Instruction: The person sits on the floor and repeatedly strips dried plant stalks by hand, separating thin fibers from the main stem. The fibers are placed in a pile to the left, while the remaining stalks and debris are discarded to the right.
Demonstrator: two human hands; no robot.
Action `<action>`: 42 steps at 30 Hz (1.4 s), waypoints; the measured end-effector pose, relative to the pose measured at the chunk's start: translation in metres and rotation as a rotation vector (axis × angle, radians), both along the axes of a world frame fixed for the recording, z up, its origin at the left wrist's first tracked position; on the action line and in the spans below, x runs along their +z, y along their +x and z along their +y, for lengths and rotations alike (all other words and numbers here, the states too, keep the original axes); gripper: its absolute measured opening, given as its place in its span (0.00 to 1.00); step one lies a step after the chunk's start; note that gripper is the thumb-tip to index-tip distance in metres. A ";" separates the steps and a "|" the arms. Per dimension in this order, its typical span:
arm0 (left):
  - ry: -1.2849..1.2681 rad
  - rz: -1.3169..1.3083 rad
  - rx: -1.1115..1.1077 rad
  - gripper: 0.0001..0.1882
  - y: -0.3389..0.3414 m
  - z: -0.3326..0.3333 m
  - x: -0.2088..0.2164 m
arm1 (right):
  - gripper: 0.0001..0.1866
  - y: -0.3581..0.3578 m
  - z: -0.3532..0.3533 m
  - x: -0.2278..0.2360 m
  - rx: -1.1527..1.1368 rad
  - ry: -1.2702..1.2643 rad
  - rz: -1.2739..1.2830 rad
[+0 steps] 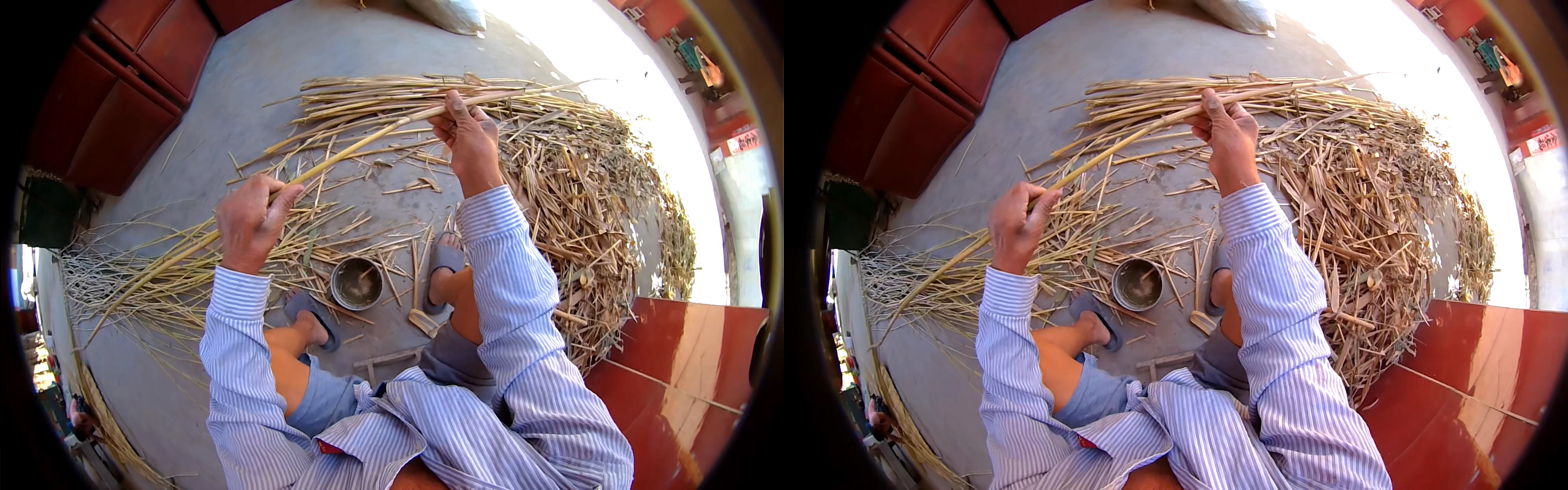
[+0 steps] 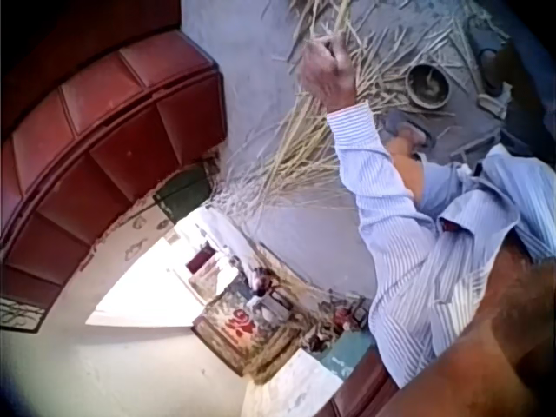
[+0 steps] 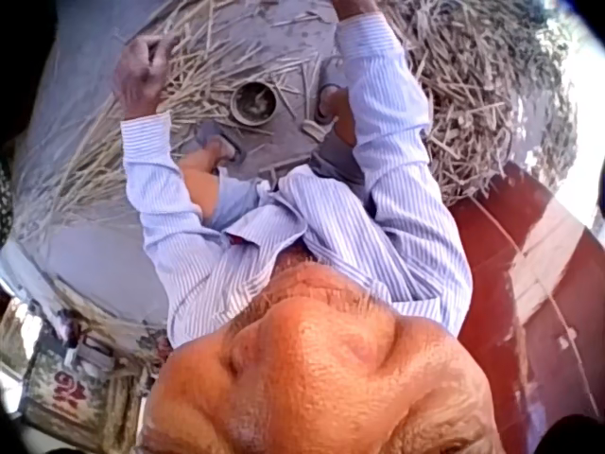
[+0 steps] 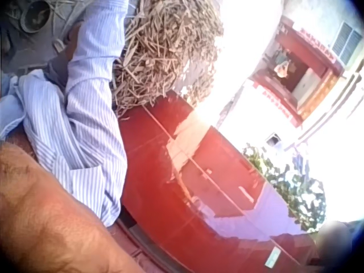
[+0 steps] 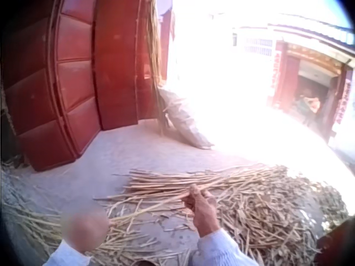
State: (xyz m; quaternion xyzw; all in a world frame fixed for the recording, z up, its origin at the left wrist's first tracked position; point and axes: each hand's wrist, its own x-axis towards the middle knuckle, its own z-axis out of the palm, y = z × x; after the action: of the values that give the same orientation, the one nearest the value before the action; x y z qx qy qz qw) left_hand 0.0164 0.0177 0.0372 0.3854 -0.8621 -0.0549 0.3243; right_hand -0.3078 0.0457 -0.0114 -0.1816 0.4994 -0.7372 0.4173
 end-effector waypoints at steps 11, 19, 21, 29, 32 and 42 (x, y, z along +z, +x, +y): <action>-0.145 -0.071 -0.082 0.13 -0.010 -0.009 0.001 | 0.14 0.062 0.011 -0.001 0.224 -0.056 -0.175; 0.337 0.068 0.037 0.15 0.011 -0.007 -0.003 | 0.11 -0.035 0.004 -0.007 -0.017 -0.112 -0.076; 0.444 0.061 0.039 0.15 0.041 -0.012 -0.006 | 0.10 -0.064 0.011 -0.009 -0.226 -0.178 -0.193; 0.471 0.088 0.006 0.18 0.032 -0.012 -0.007 | 0.13 -0.009 0.029 0.020 0.321 -0.297 -0.277; 0.513 0.104 0.037 0.19 0.029 -0.014 -0.007 | 0.13 0.008 0.023 0.017 0.410 -0.332 -0.169; -0.066 -0.015 0.097 0.16 0.017 0.006 0.000 | 0.12 -0.006 0.008 0.006 0.078 -0.120 -0.062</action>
State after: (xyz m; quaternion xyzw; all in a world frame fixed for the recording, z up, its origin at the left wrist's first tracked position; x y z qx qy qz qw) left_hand 0.0337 0.0241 0.0376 0.4161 -0.8463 -0.0078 0.3326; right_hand -0.3134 0.0542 -0.0052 -0.2027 0.4338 -0.7543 0.4492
